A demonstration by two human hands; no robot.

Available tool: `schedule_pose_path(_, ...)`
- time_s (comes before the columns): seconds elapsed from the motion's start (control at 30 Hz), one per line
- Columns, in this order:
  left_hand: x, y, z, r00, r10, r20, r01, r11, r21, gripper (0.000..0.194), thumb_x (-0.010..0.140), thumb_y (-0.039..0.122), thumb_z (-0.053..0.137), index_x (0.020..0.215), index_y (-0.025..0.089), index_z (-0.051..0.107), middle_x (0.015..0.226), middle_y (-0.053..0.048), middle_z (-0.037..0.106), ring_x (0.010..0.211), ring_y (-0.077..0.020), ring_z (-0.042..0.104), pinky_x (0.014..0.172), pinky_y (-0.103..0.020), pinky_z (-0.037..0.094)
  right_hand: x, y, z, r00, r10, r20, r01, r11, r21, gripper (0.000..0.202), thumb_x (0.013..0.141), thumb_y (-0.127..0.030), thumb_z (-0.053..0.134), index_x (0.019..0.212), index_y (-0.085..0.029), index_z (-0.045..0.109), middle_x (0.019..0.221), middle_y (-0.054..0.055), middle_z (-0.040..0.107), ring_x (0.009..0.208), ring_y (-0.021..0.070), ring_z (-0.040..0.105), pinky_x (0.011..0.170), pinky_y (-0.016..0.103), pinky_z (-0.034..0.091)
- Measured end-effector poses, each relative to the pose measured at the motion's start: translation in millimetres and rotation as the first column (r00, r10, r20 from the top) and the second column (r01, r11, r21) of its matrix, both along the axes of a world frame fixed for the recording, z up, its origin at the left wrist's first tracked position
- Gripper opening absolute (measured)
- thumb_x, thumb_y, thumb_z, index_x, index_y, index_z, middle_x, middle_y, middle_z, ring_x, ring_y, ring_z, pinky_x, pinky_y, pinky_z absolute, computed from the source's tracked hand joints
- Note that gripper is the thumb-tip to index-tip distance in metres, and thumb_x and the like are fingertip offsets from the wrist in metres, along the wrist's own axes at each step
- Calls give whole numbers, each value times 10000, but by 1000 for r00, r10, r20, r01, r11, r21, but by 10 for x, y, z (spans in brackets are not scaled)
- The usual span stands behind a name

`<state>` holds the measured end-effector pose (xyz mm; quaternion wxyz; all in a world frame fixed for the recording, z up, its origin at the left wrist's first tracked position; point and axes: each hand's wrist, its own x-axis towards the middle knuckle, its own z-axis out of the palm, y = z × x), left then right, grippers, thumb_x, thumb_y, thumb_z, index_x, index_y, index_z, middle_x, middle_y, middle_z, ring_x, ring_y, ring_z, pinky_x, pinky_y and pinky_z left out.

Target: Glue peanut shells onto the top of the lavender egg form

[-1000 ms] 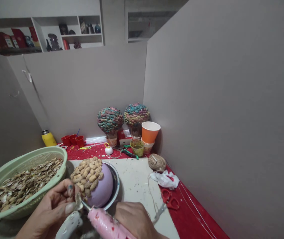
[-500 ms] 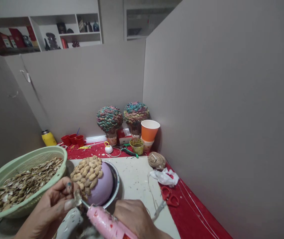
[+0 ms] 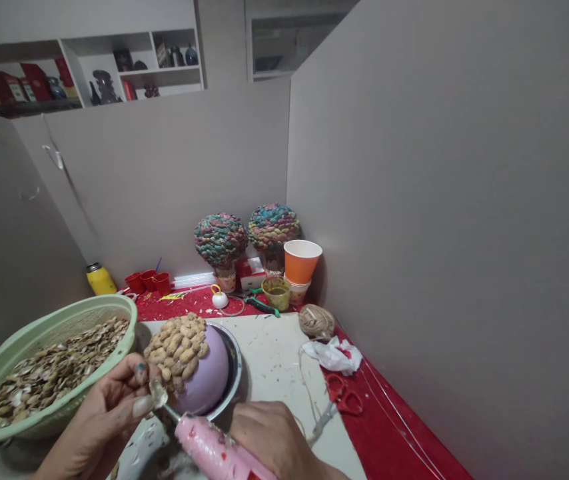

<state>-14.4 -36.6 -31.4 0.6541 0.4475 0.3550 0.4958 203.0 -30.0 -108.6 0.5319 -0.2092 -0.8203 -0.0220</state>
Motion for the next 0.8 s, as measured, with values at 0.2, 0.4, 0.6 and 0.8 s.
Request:
schedule_pose_path(0.2, -28, 26, -50, 1000, -18, -5, 18, 1000, 11, 265, 671, 238, 838, 826, 198, 627, 801, 0, 652, 772, -148, 584, 724, -245, 467, 39, -5, 1, 997, 9, 80, -8, 1000, -18, 488, 1060, -396, 205, 622, -229, 343, 491, -58, 385, 415, 106, 346, 411, 269, 220)
schedule_pose_path(0.4, -21, 29, -84, 998, -10, -58, 11, 1000, 24, 271, 682, 245, 828, 803, 194, 591, 795, -1, 627, 776, -155, 571, 729, -254, 455, 3, -9, 31, 999, 29, -39, -30, 999, -44, 475, 1064, -370, 174, 623, -241, 293, 484, -71, 339, 407, 111, 314, 411, 258, 235)
schedule_pose_path(0.6, -7, 30, -115, 997, 4, -76, 1, 998, 69, 284, 673, 252, 835, 761, 197, 571, 752, 17, 613, 717, -129, 534, 683, -223, 447, -6, -16, 47, 999, 22, -36, -22, 1000, -8, 479, 1059, -378, 232, 606, -243, 304, 484, -75, 307, 408, 115, 299, 416, 267, 226)
schedule_pose_path(0.8, -9, 21, -101, 996, -1, -94, 10, 996, 89, 291, 670, 235, 845, 767, 199, 573, 761, 26, 621, 716, -116, 537, 670, -200, 449, 3, -46, -13, 997, -52, 54, 53, 999, -5, 553, 1041, -475, 250, 553, -232, 345, 467, -57, 344, 422, 115, 325, 436, 282, 230)
